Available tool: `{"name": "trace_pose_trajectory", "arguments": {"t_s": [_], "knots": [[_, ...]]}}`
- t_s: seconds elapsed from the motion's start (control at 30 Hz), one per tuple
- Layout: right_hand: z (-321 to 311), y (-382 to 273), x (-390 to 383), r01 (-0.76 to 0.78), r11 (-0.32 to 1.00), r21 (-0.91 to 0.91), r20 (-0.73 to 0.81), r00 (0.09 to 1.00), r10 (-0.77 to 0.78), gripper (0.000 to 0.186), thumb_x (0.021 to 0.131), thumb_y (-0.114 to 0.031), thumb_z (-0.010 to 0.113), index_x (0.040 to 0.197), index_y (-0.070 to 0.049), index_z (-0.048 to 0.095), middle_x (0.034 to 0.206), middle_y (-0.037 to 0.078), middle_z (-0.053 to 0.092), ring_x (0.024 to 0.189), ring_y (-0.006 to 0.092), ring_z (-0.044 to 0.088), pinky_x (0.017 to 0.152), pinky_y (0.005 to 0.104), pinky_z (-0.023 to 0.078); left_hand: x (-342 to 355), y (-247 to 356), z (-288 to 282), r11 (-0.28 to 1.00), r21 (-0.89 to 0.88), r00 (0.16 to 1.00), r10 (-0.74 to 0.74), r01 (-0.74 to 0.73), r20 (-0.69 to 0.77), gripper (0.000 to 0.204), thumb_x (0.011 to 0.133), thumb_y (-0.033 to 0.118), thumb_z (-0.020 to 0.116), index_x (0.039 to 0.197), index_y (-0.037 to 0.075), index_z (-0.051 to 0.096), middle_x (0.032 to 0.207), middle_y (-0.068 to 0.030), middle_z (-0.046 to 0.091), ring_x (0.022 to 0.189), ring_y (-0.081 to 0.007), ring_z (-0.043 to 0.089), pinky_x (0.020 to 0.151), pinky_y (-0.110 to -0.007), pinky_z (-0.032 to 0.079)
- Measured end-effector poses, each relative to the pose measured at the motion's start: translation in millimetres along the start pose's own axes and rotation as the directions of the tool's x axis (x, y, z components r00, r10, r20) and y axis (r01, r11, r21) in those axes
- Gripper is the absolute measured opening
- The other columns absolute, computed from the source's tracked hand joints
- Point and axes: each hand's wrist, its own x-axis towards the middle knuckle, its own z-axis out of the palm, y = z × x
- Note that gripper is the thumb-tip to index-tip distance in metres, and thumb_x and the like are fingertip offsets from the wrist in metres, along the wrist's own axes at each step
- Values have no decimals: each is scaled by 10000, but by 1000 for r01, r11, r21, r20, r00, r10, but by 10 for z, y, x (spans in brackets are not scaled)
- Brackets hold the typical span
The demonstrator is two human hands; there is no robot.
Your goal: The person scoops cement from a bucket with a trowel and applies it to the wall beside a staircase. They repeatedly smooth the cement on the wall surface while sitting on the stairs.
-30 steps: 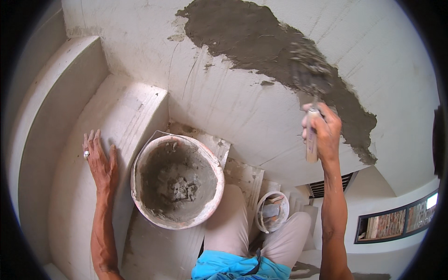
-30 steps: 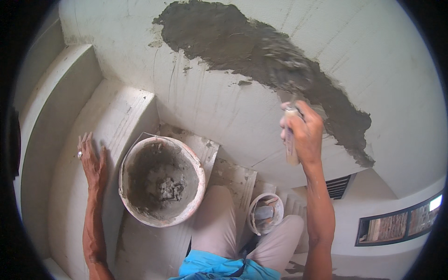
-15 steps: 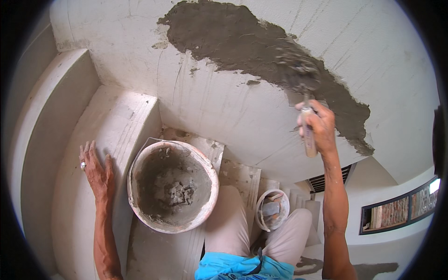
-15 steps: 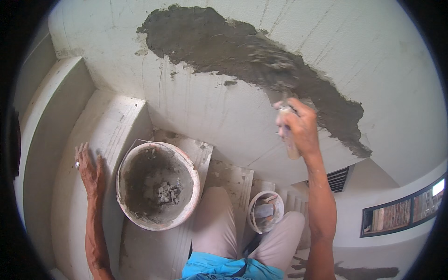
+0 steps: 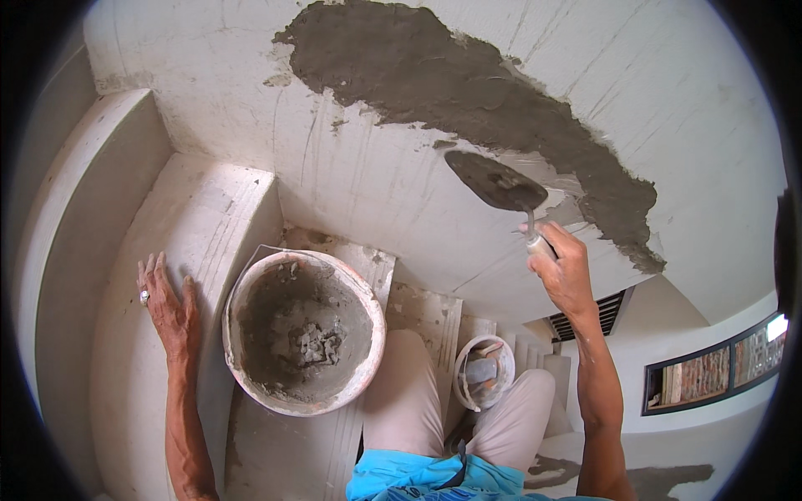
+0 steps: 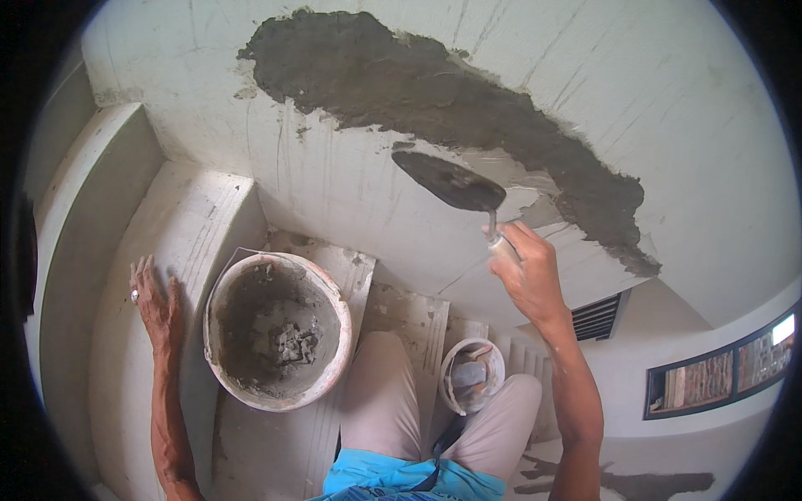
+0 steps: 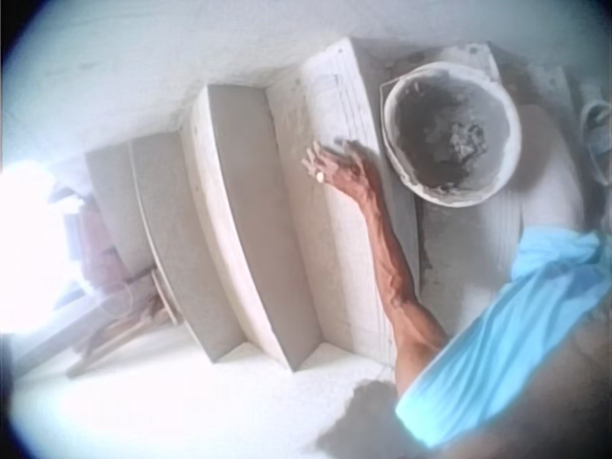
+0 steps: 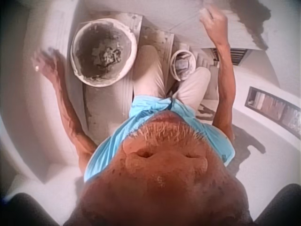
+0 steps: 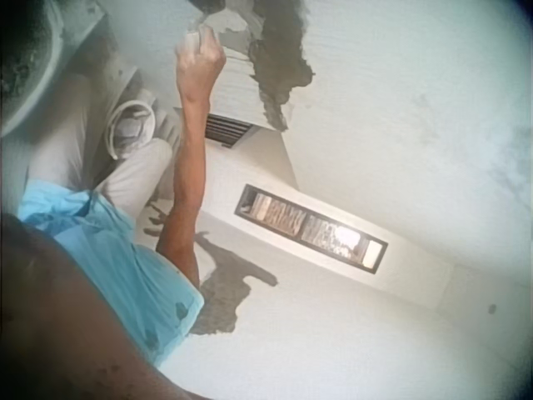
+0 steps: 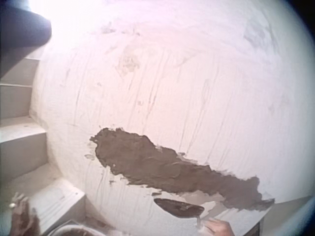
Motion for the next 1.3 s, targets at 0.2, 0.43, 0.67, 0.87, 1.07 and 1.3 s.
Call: {"name": "trace_pose_trajectory", "arguments": {"t_s": [0.2, 0.43, 0.67, 0.87, 1.07, 1.3], "knots": [[283, -239, 370, 70, 983, -167, -168, 981, -99, 250, 754, 27, 636, 987, 69, 557, 822, 213, 587, 728, 343, 600, 675, 430, 470, 14, -12, 17, 1000, -9, 1000, -3, 3, -3, 552, 935, 181, 611, 1442, 24, 457, 1518, -206, 413, 1485, -372, 259, 1221, -483, 192], [553, -223, 544, -28, 997, -75, -362, 932, -1, 192, 798, 5, 622, 972, 46, 553, 702, 182, 569, 614, 317, 584, 586, 421, 467, 34, -22, 43, 1000, -9, 1000, -8, 8, 1, 561, 936, 196, 610, 1447, 27, 453, 1526, -205, 406, 1487, -367, 257, 1225, -481, 187], [501, -285, 236, -257, 857, 446, -399, 800, 448, 195, 846, -40, 574, 1022, 42, 581, 685, 102, 532, 597, 175, 544, 564, 371, 460, 37, -35, 18, 1000, 0, 1000, -19, 19, 13, 560, 938, 199, 602, 1452, 34, 452, 1528, -203, 404, 1490, -362, 253, 1227, -480, 182], [588, -239, 231, -196, 911, 362, -379, 862, 336, 199, 842, -36, 574, 1022, 47, 574, 689, 142, 534, 588, 228, 526, 591, 390, 459, 53, 51, -12, 1000, 4, 1000, -4, 4, 19, 552, 941, 191, 595, 1451, 33, 452, 1522, -207, 408, 1488, -370, 255, 1224, -485, 183], [537, -263, 441, -174, 974, 143, -382, 898, 217, 221, 837, -33, 586, 1045, 40, 578, 707, 150, 546, 606, 250, 536, 607, 392, 460, 39, -14, 46, 1000, 0, 1000, 14, -14, 4, 551, 948, 191, 595, 1451, 23, 447, 1522, -207, 408, 1487, -373, 256, 1218, -489, 193], [252, -405, 216, -245, 819, 519, -399, 778, 485, 226, 897, -37, 528, 1108, 2, 597, 736, 19, 561, 607, 62, 529, 498, 236, 424, 32, 13, 0, 1000, -13, 1000, -2, 2, 2, 549, 943, 195, 603, 1442, 20, 458, 1516, -217, 412, 1482, -378, 264, 1219, -487, 197]]}}
